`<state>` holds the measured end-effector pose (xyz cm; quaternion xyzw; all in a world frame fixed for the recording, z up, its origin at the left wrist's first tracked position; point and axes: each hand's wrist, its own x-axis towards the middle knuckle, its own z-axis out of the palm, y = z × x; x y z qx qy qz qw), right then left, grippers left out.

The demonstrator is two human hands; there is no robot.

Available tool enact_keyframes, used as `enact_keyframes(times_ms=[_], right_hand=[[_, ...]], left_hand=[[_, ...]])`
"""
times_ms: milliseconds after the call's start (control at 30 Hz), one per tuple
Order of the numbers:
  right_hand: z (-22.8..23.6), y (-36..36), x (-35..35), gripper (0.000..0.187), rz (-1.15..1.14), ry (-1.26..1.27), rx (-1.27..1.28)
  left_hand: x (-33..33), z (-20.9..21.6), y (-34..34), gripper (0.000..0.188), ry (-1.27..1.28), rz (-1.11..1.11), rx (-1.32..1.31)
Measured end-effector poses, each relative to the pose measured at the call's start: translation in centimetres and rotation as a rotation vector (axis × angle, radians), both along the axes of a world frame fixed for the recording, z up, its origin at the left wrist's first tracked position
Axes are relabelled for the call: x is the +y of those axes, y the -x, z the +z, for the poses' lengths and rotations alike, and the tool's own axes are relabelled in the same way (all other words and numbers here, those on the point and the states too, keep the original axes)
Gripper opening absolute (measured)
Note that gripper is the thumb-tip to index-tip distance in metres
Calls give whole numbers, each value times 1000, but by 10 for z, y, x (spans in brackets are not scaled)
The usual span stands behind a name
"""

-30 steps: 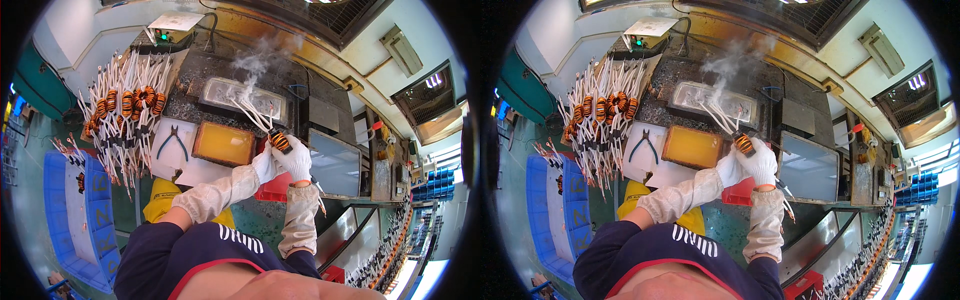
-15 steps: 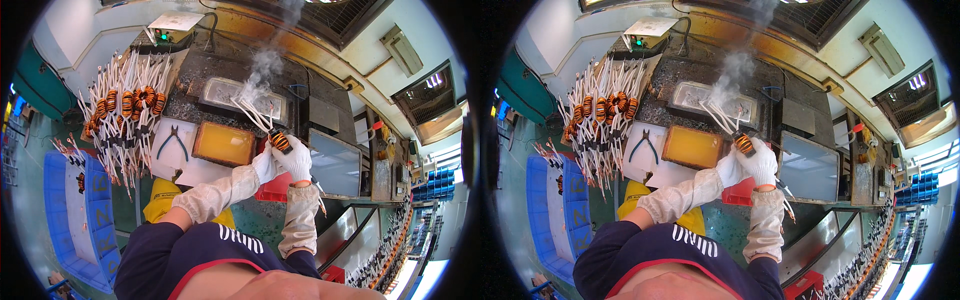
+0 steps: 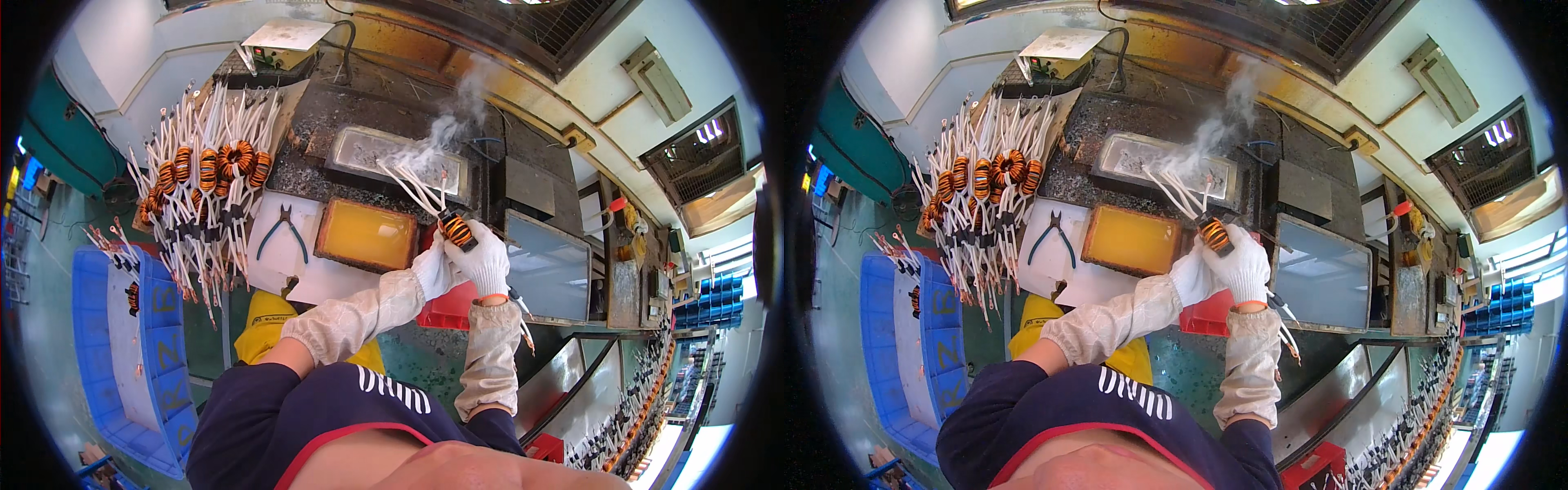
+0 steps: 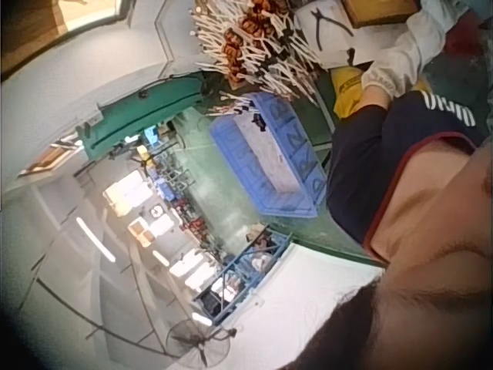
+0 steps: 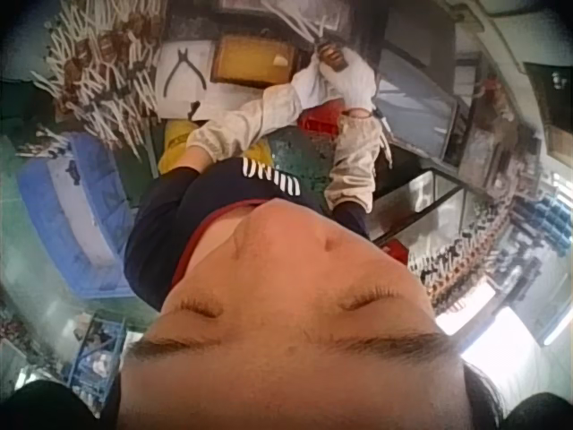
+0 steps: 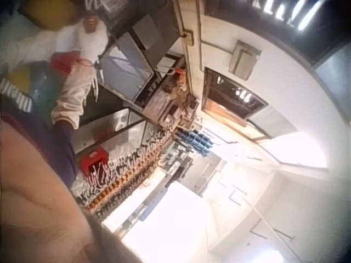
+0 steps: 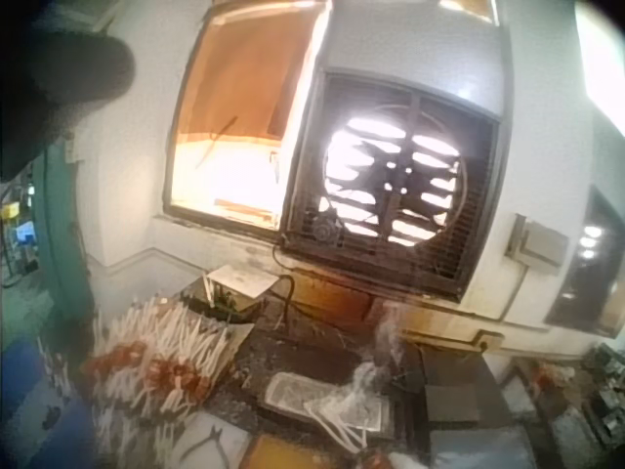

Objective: The person repeatedly picks up a bundle of white wires with a copper coil, dips the wire ends into a soldering bath, and places the finished unit into a blue bin. The process is repeated multiple times throughout the clip.

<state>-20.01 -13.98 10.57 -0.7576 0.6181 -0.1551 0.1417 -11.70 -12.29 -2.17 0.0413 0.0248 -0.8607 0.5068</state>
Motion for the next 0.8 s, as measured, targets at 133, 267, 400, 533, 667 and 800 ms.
enact_keyframes(times_ms=[133, 267, 400, 533, 667, 800], right_hand=[[-10, 4, -1, 55, 39, 68, 6], [-12, 10, 5, 52, 50, 139, -13], [-5, 13, 11, 50, 27, 118, -20], [-2, 24, 20, 48, 20, 117, -28], [2, 30, 26, 47, 15, 123, -22], [10, 29, 33, 48, -11, 100, -30]], left_hand=[[-2, -9, 0, 46, -3, -15, -16], [-1, -7, 0, 39, 30, -37, -10], [-3, -17, 4, 36, -2, -39, -84], [-4, -17, 7, 32, -49, -85, -173], [-2, -9, 7, 30, -66, -110, -254], [1, -2, 7, 28, -62, -95, -304]])
